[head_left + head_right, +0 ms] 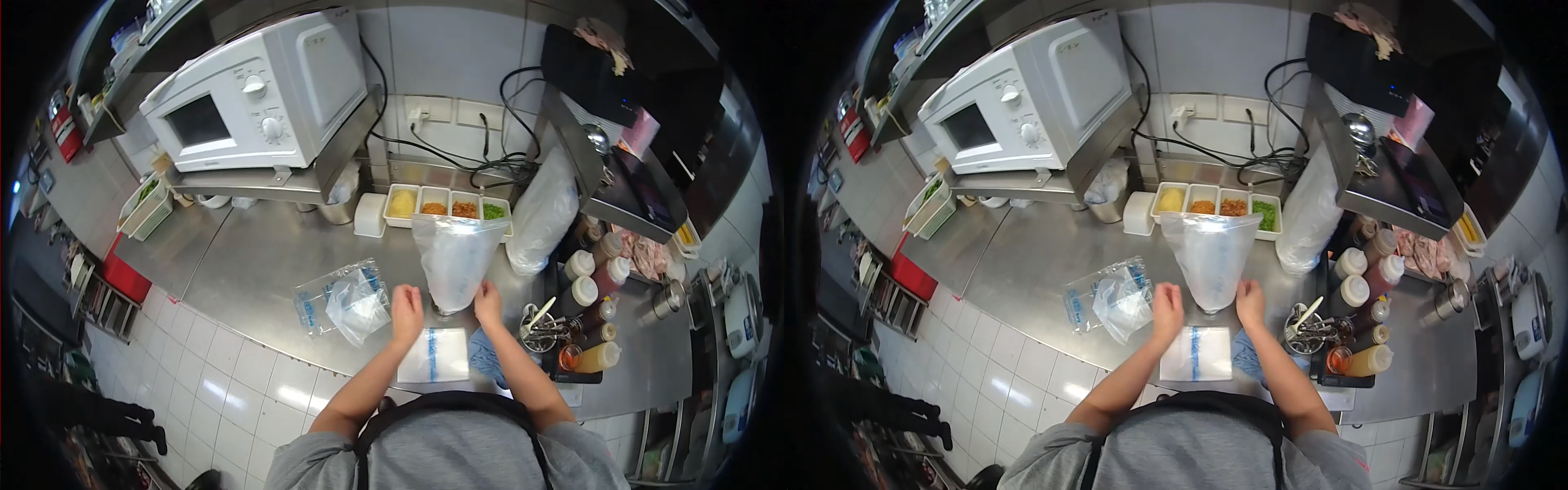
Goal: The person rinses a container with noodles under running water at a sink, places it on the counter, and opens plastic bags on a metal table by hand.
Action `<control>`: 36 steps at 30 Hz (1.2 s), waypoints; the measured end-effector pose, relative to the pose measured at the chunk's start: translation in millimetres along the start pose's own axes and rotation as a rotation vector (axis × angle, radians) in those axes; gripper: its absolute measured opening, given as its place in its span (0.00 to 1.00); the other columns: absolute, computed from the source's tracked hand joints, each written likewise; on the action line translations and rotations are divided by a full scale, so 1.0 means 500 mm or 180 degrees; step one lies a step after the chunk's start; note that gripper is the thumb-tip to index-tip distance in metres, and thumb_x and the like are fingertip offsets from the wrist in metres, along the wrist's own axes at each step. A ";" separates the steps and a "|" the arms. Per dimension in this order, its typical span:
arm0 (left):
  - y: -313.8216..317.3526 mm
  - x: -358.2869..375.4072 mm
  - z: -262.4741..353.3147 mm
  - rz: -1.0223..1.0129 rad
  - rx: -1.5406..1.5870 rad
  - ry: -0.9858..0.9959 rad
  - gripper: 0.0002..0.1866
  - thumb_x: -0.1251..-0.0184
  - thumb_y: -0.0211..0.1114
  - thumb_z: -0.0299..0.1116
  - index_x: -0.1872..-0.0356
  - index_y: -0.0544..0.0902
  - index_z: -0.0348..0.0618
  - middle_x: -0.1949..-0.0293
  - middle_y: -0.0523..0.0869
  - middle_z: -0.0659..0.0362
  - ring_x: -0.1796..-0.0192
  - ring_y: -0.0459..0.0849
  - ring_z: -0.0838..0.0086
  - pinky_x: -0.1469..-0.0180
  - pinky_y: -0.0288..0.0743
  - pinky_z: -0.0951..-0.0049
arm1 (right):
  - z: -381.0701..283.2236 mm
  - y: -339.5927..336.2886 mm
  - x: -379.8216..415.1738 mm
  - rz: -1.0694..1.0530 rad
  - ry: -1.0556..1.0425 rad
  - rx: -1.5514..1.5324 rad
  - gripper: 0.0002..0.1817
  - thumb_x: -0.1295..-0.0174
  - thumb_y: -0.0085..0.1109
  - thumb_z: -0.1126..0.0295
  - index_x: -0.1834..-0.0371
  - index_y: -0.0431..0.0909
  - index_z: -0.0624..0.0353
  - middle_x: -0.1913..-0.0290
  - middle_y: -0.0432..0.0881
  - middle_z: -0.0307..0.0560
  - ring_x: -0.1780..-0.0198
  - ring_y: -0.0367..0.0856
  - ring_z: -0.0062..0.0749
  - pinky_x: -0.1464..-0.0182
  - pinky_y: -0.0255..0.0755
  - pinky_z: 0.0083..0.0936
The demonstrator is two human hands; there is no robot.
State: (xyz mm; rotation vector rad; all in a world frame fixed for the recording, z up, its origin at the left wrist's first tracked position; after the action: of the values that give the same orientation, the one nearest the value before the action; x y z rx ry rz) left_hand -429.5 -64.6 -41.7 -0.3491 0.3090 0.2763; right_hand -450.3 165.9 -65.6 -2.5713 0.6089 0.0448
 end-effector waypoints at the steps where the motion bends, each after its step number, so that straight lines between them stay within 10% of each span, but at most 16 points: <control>1: -0.042 -0.013 0.012 0.0189 0.0129 -0.0052 0.11 0.37 0.57 0.33 0.60 0.71 0.37 0.69 0.74 0.50 0.63 0.76 0.58 0.60 0.69 0.64 | 0.000 -0.009 0.015 -0.0060 -0.0062 -0.0095 0.10 0.40 0.52 0.67 0.67 0.75 0.64 0.74 0.78 0.53 0.72 0.76 0.42 0.68 0.69 0.33; 3: -0.139 -0.020 0.048 0.0685 -0.1380 0.0674 0.14 0.42 0.63 0.33 0.58 0.71 0.38 0.67 0.76 0.55 0.59 0.75 0.62 0.59 0.66 0.65 | -0.002 -0.031 0.052 -0.0171 -0.0161 -0.0277 0.08 0.40 0.53 0.67 0.69 0.76 0.61 0.80 0.75 0.42 0.80 0.71 0.23 0.77 0.65 0.24; 6: -0.209 0.014 0.009 0.0654 -0.2944 0.0633 0.20 0.48 0.67 0.35 0.55 0.72 0.38 0.67 0.77 0.54 0.55 0.74 0.63 0.55 0.65 0.66 | -0.034 -0.035 0.114 -0.0622 -0.0485 -0.0191 0.09 0.40 0.54 0.67 0.69 0.76 0.62 0.80 0.75 0.39 0.81 0.68 0.20 0.78 0.63 0.22; 9: -0.231 0.029 -0.072 0.0052 -0.2148 0.0310 0.18 0.44 0.66 0.37 0.56 0.74 0.42 0.62 0.79 0.55 0.53 0.74 0.64 0.48 0.64 0.62 | -0.048 0.020 0.167 -0.1697 -0.0594 -0.0275 0.10 0.41 0.56 0.66 0.71 0.76 0.63 0.80 0.77 0.44 0.78 0.74 0.24 0.75 0.68 0.23; 12: -0.226 0.007 -0.128 -0.0118 0.1018 -0.0421 0.12 0.39 0.62 0.39 0.57 0.76 0.48 0.59 0.81 0.57 0.49 0.74 0.66 0.48 0.65 0.57 | -0.066 0.074 0.224 -0.3128 0.0531 -0.0807 0.16 0.38 0.54 0.56 0.63 0.77 0.60 0.75 0.80 0.42 0.75 0.76 0.25 0.72 0.69 0.23; 18: -0.269 0.000 0.160 -0.0453 0.4368 -0.0669 0.15 0.32 0.52 0.44 0.53 0.75 0.46 0.50 0.78 0.61 0.39 0.68 0.62 0.42 0.61 0.48 | -0.233 0.087 0.329 -0.4734 0.2470 -0.3338 0.40 0.42 0.42 0.33 0.39 0.62 0.55 0.48 0.75 0.48 0.49 0.75 0.36 0.53 0.69 0.37; 24: -0.276 0.075 0.139 -0.0605 0.5170 -0.0525 0.26 0.38 0.47 0.54 0.46 0.74 0.50 0.43 0.74 0.60 0.34 0.63 0.57 0.37 0.52 0.39 | -0.318 0.092 0.299 -0.4086 0.1857 -0.4413 0.29 0.39 0.52 0.49 0.41 0.62 0.54 0.47 0.74 0.48 0.46 0.73 0.37 0.47 0.69 0.39; 28: -0.246 0.128 0.154 -0.2992 0.5636 -0.1263 0.50 0.48 0.36 0.77 0.40 0.69 0.41 0.42 0.72 0.50 0.37 0.67 0.55 0.37 0.55 0.45 | -0.352 0.058 0.236 -0.3162 0.0880 -0.3677 0.25 0.43 0.60 0.70 0.43 0.61 0.56 0.54 0.76 0.44 0.55 0.77 0.28 0.54 0.73 0.26; 31: -0.245 0.095 0.169 -0.2626 0.3822 -0.1773 0.55 0.51 0.32 0.80 0.41 0.70 0.38 0.38 0.68 0.46 0.36 0.67 0.56 0.35 0.57 0.53 | -0.378 0.019 0.217 -0.2578 -0.0348 -0.2549 0.27 0.45 0.58 0.79 0.43 0.60 0.57 0.57 0.76 0.42 0.59 0.77 0.22 0.58 0.72 0.20; 36: -0.226 0.029 0.251 -0.1979 0.2207 -0.0680 0.29 0.40 0.59 0.52 0.49 0.76 0.35 0.49 0.79 0.49 0.48 0.79 0.67 0.44 0.70 0.68 | -0.388 -0.017 0.220 -0.1862 -0.1023 -0.1240 0.29 0.46 0.58 0.79 0.42 0.57 0.58 0.57 0.74 0.43 0.58 0.74 0.20 0.58 0.70 0.19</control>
State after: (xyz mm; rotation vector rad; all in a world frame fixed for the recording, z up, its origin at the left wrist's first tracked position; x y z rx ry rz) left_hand -349.5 -116.9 98.5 0.2764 0.0615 -0.4045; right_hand -363.3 35.4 92.8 -2.9192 -0.3093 0.4016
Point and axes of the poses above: each hand's wrist, its own x-axis away from the middle knuckle, its own y-axis out of the palm, z = x × y, the point moved 6 cm from there along -x, towards the middle knuckle
